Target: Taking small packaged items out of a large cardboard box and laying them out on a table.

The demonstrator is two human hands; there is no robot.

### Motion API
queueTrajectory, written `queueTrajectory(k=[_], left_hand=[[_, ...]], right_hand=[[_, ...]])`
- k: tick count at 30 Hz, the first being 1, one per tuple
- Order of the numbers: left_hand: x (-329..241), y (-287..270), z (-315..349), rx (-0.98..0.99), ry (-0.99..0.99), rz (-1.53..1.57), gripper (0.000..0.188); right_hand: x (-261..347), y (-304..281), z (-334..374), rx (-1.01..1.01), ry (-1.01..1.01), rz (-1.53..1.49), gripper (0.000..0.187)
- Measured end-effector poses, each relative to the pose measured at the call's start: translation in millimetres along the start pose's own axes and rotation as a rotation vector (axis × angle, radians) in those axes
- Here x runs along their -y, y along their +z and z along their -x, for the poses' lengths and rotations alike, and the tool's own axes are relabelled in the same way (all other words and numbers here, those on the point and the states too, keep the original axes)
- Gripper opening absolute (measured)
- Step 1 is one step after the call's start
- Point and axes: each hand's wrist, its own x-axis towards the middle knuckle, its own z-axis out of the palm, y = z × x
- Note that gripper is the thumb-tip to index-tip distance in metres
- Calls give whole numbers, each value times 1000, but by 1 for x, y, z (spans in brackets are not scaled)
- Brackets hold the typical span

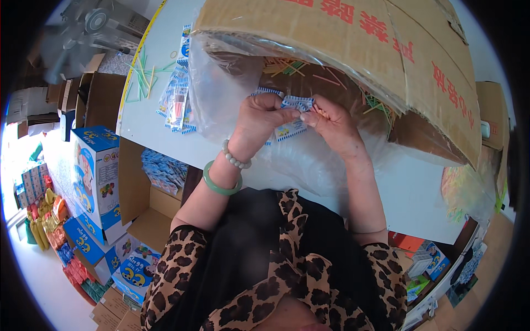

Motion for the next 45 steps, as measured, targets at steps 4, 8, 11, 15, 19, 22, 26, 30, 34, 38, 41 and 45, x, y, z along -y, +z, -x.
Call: queueTrajectory(k=[4, 8, 11, 15, 19, 22, 26, 30, 34, 38, 41, 45], left_hand=[[-7, 8, 3, -8, 53, 77, 9], [-2, 1, 5, 18, 151, -135, 6], [-7, 3, 8, -51, 133, -76, 7], [-3, 1, 7, -49, 171, -172, 6], [-4, 10, 10, 34, 118, -62, 6], [-21, 12, 12, 116, -100, 22, 7], [-15, 14, 12, 95, -104, 39, 8], [-7, 18, 13, 113, -3, 50, 10], [-1, 18, 9, 164, 21, -12, 11], [-5, 19, 10, 216, 25, 8, 12], [-7, 20, 11, 227, -30, 118, 12], [0, 20, 12, 199, -52, 180, 12]], right_hand=[[-3, 9, 0, -123, -61, 147, 8], [1, 17, 2, -226, -44, -39, 8], [-10, 5, 3, -347, -91, -13, 7], [27, -5, 3, -490, -342, -373, 13], [19, 8, -8, -540, -494, 298, 19], [29, 28, -12, -514, -371, 6, 24], [29, 26, -6, -418, -335, 53, 23], [30, 19, -4, -458, -285, -120, 25], [27, 7, -3, -543, -350, -156, 29], [26, 20, -5, -567, -327, -76, 25], [27, 27, -6, -518, -451, -27, 21], [25, 29, 2, -549, -351, -53, 18]])
